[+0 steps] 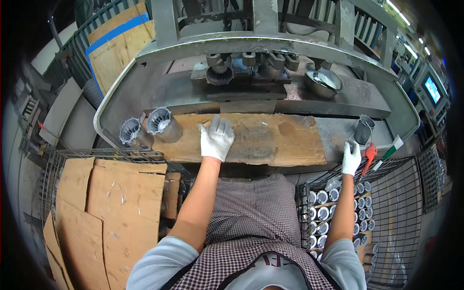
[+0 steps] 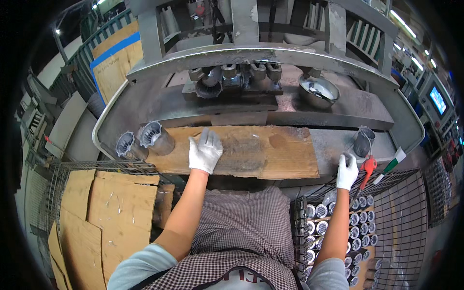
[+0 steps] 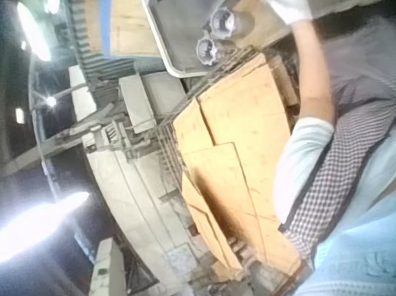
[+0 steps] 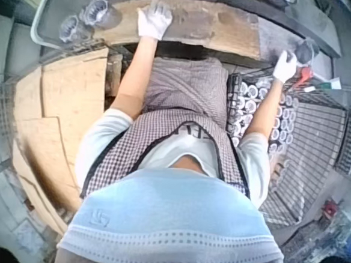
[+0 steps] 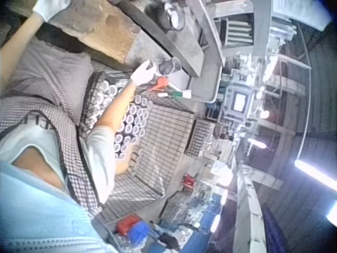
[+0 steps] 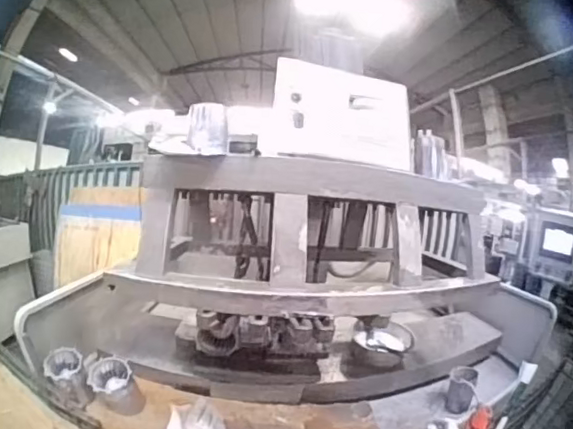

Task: The person deburrs cylindrical metal parts using a deburring tool, then organizes them with an air blower.

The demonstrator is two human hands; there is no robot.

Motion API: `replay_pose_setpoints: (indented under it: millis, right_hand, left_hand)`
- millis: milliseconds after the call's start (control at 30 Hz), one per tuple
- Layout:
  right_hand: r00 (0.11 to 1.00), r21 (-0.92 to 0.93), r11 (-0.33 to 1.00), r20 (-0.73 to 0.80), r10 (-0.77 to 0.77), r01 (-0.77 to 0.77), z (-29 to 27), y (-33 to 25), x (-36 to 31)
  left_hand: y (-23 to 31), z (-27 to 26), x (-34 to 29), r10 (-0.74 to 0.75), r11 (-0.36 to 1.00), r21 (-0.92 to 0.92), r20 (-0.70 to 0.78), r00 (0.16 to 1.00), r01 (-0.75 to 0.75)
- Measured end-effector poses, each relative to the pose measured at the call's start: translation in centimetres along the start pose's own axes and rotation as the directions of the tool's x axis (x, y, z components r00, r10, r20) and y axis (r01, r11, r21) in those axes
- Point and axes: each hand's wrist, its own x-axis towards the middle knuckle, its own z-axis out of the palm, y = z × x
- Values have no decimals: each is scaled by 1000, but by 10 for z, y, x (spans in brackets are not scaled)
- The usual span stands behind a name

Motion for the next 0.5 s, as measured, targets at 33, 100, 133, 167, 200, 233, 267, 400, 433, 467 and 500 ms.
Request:
replay_pose_setpoints:
  millis: [33, 100, 133, 167, 200, 233, 267, 400, 433, 467, 500]
  right_hand:
    - [1000, 5, 1000, -4, 1, -1, 2, 2, 3]
    - [979, -260, 945, -88, 181, -198, 7, -3, 5]
    - [978, -283, 938, -114, 173, -199, 9, -3, 4]
    - [978, -282, 938, -114, 174, -200, 12, -2, 2]
    - [983, -293, 943, -129, 126, -160, 13, 0, 0]
    - [986, -306, 944, -144, 78, -119, 13, 2, -1]
    - [986, -308, 944, -148, 78, -120, 13, 3, 0]
    - [989, -330, 937, -132, 72, -113, 12, 5, -1]
    - [989, -332, 937, -133, 70, -111, 13, 4, -2]
    - [989, -332, 937, -132, 70, -111, 14, 3, -1]
    - [987, -374, 921, -150, 58, -111, 15, 1, -1]
  left_hand:
    - [1, -1, 1, 1, 1000, -16, -5, 1000, -1]
    - [2, -1, 1, 2, 1000, -29, -10, 1000, -2]
    - [2, -1, 0, 10, 1000, -15, -10, 1000, -11]
    - [2, 0, 0, 19, 1000, -2, -9, 1000, -19]
    - [2, 0, 0, 15, 1000, -1, -8, 1000, -15]
    - [2, 1, -1, 18, 1000, -7, -20, 1000, -18]
    - [2, 2, 0, 21, 1000, -13, -31, 999, -21]
    - [2, 2, -2, 17, 1000, 4, -25, 1000, -17]
    - [3, 1, -2, 17, 1000, -7, -26, 1000, -18]
    - [3, 1, -2, 18, 1000, -19, -26, 999, -18]
    - [4, 0, -2, 19, 1000, -19, -29, 999, -19]
